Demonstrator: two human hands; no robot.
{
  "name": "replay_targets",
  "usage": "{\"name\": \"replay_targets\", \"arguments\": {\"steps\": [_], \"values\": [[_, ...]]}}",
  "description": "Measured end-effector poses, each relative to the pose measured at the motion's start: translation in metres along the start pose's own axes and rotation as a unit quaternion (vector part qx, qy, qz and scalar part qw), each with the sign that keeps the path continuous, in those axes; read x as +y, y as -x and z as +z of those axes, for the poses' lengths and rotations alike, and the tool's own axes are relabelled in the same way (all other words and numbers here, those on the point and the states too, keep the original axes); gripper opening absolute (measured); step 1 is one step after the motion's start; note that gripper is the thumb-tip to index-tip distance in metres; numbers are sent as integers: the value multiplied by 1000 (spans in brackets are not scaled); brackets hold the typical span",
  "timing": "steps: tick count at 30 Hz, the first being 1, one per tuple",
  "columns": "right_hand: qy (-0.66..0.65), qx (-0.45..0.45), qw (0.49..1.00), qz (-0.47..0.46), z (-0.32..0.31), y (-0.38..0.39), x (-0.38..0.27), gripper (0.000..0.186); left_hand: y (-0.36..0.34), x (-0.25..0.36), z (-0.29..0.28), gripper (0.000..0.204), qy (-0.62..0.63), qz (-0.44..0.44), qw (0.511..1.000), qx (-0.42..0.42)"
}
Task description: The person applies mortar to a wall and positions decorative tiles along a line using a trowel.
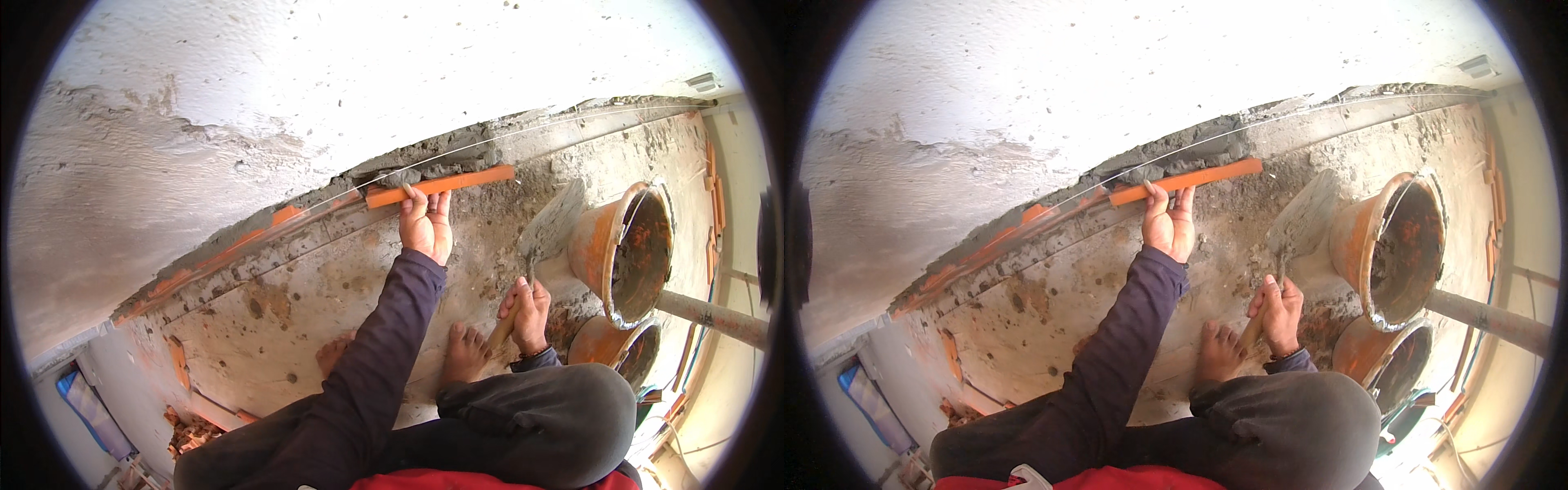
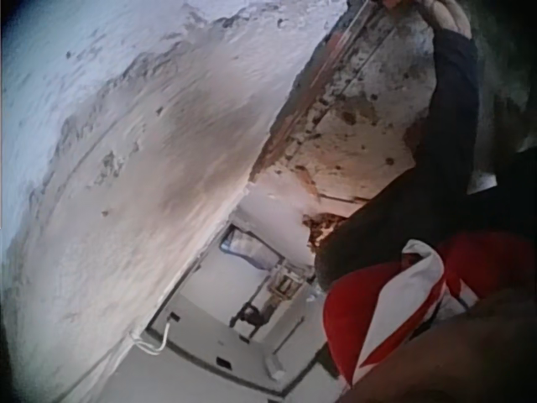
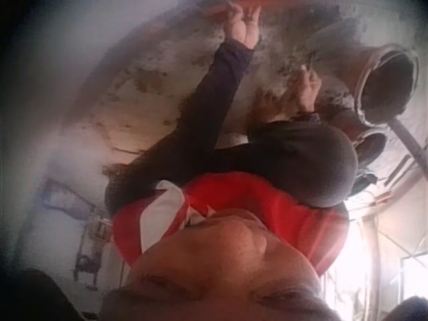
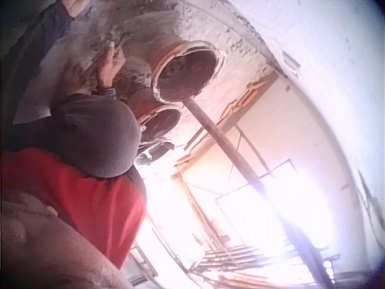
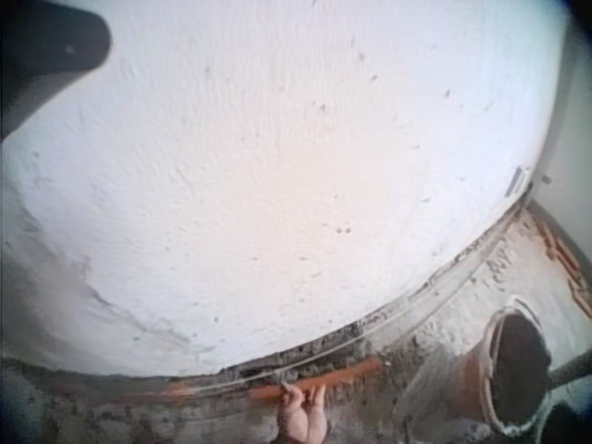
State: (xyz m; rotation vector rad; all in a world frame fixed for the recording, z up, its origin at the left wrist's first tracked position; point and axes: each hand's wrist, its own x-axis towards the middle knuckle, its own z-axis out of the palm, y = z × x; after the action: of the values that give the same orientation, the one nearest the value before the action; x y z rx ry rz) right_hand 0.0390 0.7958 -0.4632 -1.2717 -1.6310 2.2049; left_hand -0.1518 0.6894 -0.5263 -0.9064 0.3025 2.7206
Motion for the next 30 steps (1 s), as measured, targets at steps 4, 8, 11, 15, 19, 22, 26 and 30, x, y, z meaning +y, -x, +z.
{"name": "replay_targets", "arguments": {"steps": [4,8,11,15,19,22,26,30], "values": [[26,-20,999,-8,-3,0,4,29,4,-3,23,23,-12,26,998,50],[39,-27,999,-1,-2,-1,3,31,1,1,35,25,4,33,997,73],[39,-29,999,3,-2,-3,4,31,0,1,38,30,-3,36,996,79],[50,-42,998,2,-5,-4,9,30,-1,1,38,30,-35,31,995,92],[39,-41,998,4,-5,-5,9,28,-2,3,36,26,-67,35,993,86],[45,-50,998,5,-5,-6,9,27,-1,3,37,28,-83,38,992,87],[72,-60,996,1,-4,-6,9,23,2,3,39,37,-104,50,989,91],[96,-83,991,-33,-2,-7,4,16,4,3,37,45,-81,72,989,100]]}}
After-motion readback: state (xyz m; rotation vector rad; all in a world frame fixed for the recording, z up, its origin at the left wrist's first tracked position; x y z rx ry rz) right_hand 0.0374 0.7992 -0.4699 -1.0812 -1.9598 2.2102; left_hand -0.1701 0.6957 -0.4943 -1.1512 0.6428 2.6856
